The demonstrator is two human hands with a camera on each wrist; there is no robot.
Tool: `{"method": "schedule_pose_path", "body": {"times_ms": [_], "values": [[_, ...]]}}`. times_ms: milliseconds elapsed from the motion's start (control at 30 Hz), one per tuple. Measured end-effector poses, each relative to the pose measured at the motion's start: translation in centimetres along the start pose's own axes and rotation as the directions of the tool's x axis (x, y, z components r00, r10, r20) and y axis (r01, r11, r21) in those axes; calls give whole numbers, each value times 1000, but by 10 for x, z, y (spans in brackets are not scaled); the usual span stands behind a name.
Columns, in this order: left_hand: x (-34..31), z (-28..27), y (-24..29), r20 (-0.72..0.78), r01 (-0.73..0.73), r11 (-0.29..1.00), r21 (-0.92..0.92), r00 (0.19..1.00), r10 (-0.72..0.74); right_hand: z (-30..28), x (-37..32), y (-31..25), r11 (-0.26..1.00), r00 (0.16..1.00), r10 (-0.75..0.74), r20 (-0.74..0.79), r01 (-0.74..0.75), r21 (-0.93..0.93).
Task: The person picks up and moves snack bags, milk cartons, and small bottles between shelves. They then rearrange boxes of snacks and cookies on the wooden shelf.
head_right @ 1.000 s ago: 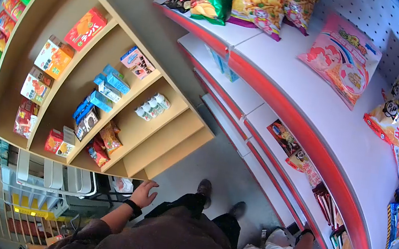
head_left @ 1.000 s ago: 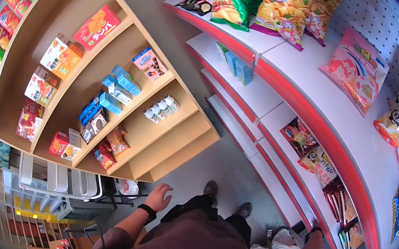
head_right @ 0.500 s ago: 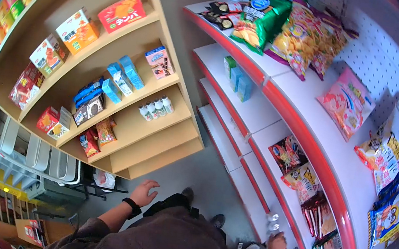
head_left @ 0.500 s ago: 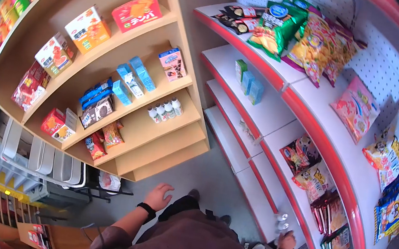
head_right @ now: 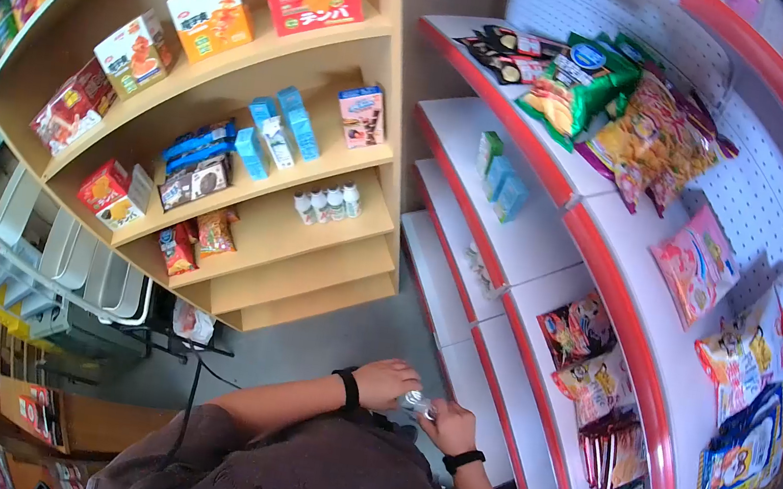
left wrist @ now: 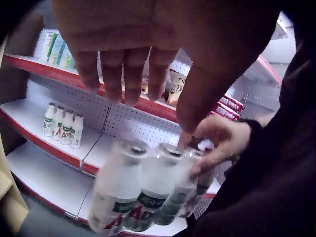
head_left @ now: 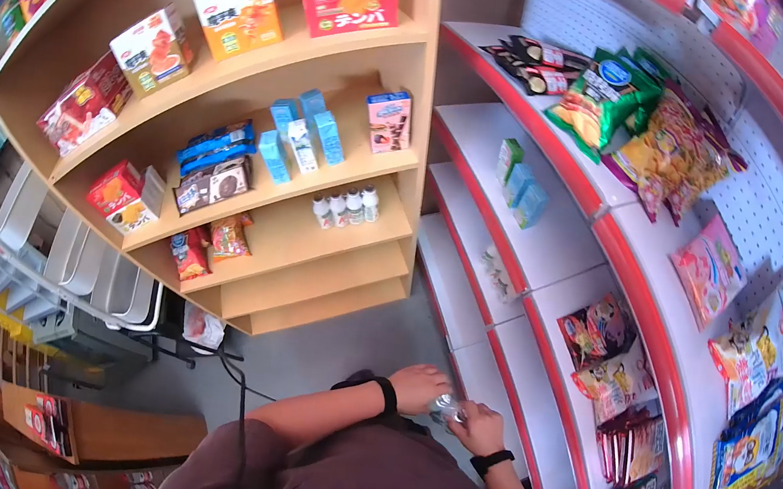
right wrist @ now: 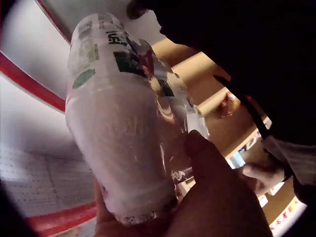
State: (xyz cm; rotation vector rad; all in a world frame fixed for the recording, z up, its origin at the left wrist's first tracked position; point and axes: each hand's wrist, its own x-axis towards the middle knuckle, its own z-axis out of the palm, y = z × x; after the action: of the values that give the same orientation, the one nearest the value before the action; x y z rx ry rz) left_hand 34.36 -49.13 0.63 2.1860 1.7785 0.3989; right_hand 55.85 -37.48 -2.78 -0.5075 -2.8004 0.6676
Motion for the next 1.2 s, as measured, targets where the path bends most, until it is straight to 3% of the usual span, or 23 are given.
{"method": "schedule_pose_path", "body": {"times_ms": [100,133,467,600,700,733,833,933,1000,1067,1167,1200], "values": [[-29,-20,-16,120,270,959,-82,958,-260,3,50,-27,986,988,-157,6,157,58],[-40,-24,-24,53,252,964,-82,967,-248,4,62,-35,977,980,-201,16,199,69],[-129,-61,-78,21,452,852,-265,886,-463,38,168,-103,899,883,-435,174,418,129],[-158,-79,-112,-65,449,863,-233,878,-474,55,210,-129,898,876,-439,201,424,112],[-177,-92,-145,-142,466,862,-201,857,-496,68,244,-147,909,905,-406,126,385,158],[-182,-98,-159,-137,501,847,-180,839,-526,67,256,-153,924,908,-373,188,347,158],[-206,-104,-216,-154,583,810,-67,796,-586,79,277,-158,939,944,-330,2,328,103],[-225,-125,-275,-211,640,768,-20,748,-629,73,272,-147,979,988,-153,32,147,139],[-237,-140,-318,-359,604,796,-31,736,-573,82,254,-129,989,999,-23,46,16,148],[-237,-164,-343,-282,759,650,-33,617,-734,92,226,-114,968,979,179,97,-193,162],[-255,-133,-430,-373,727,681,90,659,-654,108,177,-98,875,889,433,147,-454,167],[-255,-117,-458,-344,778,629,20,596,-726,112,162,-96,834,849,504,160,-527,166]]}}
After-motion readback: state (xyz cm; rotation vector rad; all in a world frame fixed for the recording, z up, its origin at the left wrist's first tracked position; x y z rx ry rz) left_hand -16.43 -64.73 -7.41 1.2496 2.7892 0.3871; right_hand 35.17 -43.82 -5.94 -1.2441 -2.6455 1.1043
